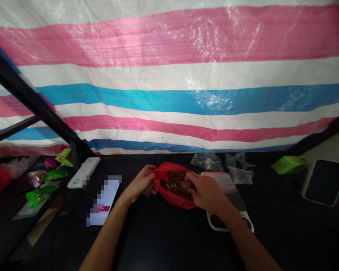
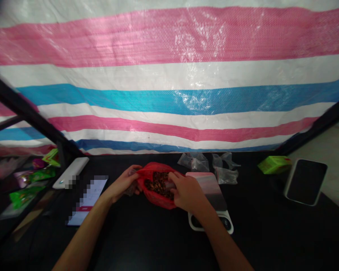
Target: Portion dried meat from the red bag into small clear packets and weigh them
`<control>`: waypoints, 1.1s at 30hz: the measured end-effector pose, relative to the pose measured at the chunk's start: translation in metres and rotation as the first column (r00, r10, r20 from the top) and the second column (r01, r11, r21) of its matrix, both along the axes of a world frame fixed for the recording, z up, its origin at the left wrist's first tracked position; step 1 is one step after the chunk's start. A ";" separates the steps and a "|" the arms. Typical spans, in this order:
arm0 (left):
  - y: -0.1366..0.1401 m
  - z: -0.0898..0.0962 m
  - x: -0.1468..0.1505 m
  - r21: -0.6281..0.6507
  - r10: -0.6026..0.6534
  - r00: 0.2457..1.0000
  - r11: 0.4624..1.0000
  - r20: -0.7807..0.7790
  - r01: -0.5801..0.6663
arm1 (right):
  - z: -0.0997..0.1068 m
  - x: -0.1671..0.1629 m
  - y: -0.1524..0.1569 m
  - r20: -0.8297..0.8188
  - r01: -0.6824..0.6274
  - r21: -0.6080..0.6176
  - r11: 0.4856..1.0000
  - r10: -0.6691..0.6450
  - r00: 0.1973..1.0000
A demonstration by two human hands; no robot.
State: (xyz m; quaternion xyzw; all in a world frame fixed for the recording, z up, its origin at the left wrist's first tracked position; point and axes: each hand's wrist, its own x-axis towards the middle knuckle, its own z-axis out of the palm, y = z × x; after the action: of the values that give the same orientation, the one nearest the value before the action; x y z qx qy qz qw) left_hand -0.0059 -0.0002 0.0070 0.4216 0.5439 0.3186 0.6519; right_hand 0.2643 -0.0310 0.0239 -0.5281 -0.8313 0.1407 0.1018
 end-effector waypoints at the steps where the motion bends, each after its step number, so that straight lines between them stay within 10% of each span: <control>1: -0.001 -0.001 0.000 -0.017 -0.048 0.998 0.999 -0.026 0.048 | -0.001 0.000 0.000 -0.007 0.013 -0.001 1.000 -0.013 1.000; 15: -0.005 -0.003 0.016 -0.108 -0.039 0.964 0.992 0.264 0.070 | -0.018 -0.017 0.000 -0.210 -0.008 0.000 1.000 0.008 0.978; 21: 0.002 -0.003 0.005 0.133 -0.067 0.989 0.990 0.134 0.049 | -0.023 -0.021 -0.002 -0.237 -0.001 -0.001 1.000 0.001 0.971; 28: 0.006 0.003 0.002 0.752 0.371 0.926 0.632 -0.078 -0.189 | -0.025 -0.022 0.001 -0.427 0.057 -0.065 0.996 -0.079 0.901; 33: -0.013 0.002 0.021 0.760 0.078 0.980 0.643 -0.181 0.089 | -0.018 -0.015 0.006 -0.660 0.021 -0.149 0.989 -0.115 0.742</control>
State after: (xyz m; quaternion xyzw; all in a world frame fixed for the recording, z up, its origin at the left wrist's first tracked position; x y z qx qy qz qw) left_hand 0.0147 -0.0136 0.0089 0.6884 0.4190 0.4729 0.3563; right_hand 0.2491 -0.0246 0.0062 -0.4786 -0.7089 0.3705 0.3622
